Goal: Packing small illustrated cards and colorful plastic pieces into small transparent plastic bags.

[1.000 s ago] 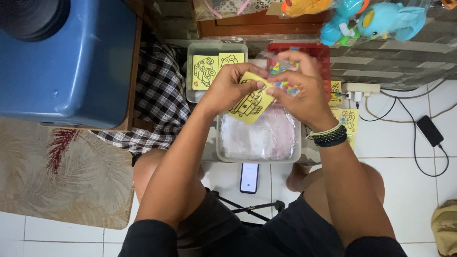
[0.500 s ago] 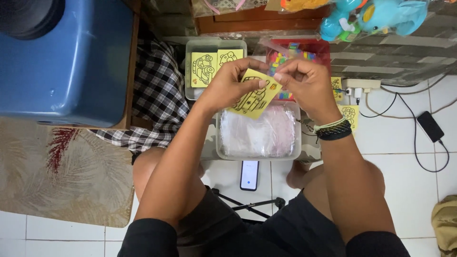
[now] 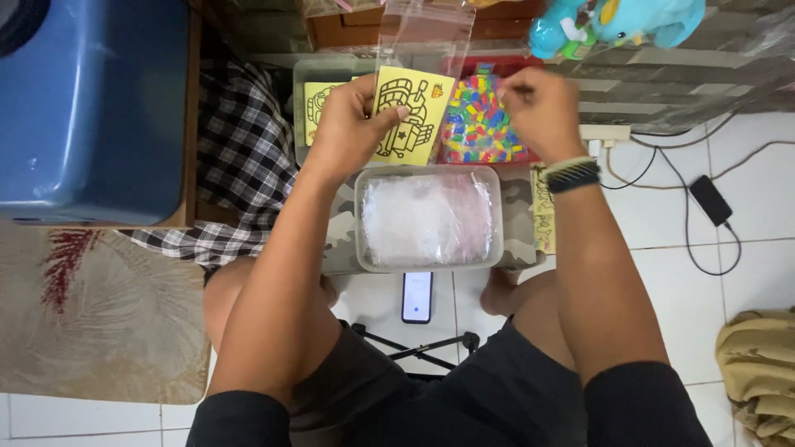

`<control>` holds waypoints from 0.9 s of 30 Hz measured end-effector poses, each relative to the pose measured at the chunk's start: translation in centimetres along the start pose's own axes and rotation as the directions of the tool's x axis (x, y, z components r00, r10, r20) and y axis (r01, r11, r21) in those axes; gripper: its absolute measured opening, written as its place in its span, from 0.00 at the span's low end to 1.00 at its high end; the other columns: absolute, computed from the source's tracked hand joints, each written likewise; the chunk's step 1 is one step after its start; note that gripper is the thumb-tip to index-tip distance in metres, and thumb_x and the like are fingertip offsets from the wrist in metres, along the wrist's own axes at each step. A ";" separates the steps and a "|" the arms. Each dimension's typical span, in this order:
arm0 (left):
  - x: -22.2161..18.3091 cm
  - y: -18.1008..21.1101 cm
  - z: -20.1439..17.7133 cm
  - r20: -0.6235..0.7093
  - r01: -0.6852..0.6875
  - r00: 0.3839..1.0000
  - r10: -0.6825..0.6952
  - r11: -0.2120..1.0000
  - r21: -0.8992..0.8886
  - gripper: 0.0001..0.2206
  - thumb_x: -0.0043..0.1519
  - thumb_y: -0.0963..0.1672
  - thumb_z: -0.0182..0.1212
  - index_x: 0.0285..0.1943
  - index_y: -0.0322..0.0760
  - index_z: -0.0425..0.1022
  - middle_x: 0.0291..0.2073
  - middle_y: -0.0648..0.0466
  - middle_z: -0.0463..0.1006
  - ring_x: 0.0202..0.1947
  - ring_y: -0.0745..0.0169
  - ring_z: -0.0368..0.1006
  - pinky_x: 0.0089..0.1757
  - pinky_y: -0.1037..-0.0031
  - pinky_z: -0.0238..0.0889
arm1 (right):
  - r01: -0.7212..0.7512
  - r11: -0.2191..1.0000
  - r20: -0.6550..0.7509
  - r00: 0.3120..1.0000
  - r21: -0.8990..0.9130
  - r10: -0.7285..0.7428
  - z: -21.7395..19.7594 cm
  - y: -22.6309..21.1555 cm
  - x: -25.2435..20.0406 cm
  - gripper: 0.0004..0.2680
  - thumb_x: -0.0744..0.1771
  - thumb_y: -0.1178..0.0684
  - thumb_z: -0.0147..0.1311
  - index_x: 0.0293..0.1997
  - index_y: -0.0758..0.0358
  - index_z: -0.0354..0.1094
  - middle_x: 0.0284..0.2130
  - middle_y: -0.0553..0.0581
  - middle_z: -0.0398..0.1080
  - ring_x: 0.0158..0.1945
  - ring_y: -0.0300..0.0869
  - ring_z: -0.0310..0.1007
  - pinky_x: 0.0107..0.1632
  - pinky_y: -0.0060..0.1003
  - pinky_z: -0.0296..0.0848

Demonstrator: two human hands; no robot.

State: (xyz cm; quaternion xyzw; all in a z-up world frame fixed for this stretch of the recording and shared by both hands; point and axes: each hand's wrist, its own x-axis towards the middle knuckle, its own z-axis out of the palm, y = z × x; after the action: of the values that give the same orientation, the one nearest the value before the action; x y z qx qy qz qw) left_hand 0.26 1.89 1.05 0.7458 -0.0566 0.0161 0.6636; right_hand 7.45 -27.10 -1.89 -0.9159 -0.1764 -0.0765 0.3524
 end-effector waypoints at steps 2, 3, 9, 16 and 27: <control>0.0 0.1 0.2 0.000 0.005 1.000 -0.005 1.000 -0.009 0.08 0.61 0.35 0.64 0.48 0.30 0.80 0.27 0.59 0.78 0.22 0.78 0.66 0.26 0.85 0.61 | -0.004 0.990 0.007 1.000 -0.139 0.005 2.4 3.4 0.0 0.07 0.64 0.66 0.57 0.42 0.70 0.78 0.33 0.63 0.79 0.30 0.46 0.76 0.37 0.38 0.76; 0.0 0.2 0.2 0.001 0.011 1.000 -0.011 1.000 -0.011 0.08 0.62 0.35 0.64 0.48 0.31 0.80 0.26 0.59 0.77 0.20 0.78 0.63 0.24 0.85 0.58 | -0.007 0.963 0.012 1.000 -0.269 0.010 3.6 5.0 0.1 0.10 0.60 0.67 0.54 0.42 0.72 0.79 0.32 0.68 0.78 0.28 0.54 0.76 0.36 0.44 0.75; 0.1 0.3 -0.5 0.011 -0.029 0.999 0.030 0.999 -0.039 0.06 0.61 0.35 0.64 0.45 0.30 0.79 0.26 0.58 0.77 0.21 0.77 0.64 0.24 0.83 0.59 | -0.099 0.847 0.164 0.963 -0.523 0.214 9.2 10.4 -3.3 0.18 0.61 0.61 0.58 0.57 0.62 0.72 0.50 0.69 0.73 0.50 0.60 0.73 0.52 0.49 0.73; 0.2 0.8 -0.9 -0.025 -0.094 0.995 0.093 0.995 -0.030 0.07 0.60 0.35 0.64 0.47 0.29 0.78 0.28 0.55 0.80 0.23 0.74 0.70 0.26 0.82 0.67 | -0.036 0.785 0.019 0.998 -0.619 0.061 10.7 12.5 -3.9 0.04 0.64 0.57 0.57 0.37 0.65 0.74 0.38 0.67 0.73 0.36 0.59 0.74 0.37 0.51 0.74; -0.2 1.4 -0.7 -0.071 -0.025 0.997 0.029 0.998 0.055 0.14 0.56 0.43 0.68 0.51 0.42 0.82 0.33 0.48 0.86 0.45 0.40 0.82 0.46 0.56 0.73 | -0.146 0.615 0.134 0.913 -0.775 0.385 9.6 14.1 -3.1 0.08 0.67 0.49 0.52 0.47 0.40 0.77 0.38 0.53 0.79 0.42 0.56 0.82 0.49 0.52 0.79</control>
State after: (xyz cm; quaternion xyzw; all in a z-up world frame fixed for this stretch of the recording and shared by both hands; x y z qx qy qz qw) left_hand 0.00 2.47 2.48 0.7616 -0.0424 0.0532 0.6444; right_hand 10.06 -31.22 -18.58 -0.9951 -0.0389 0.0449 -0.0795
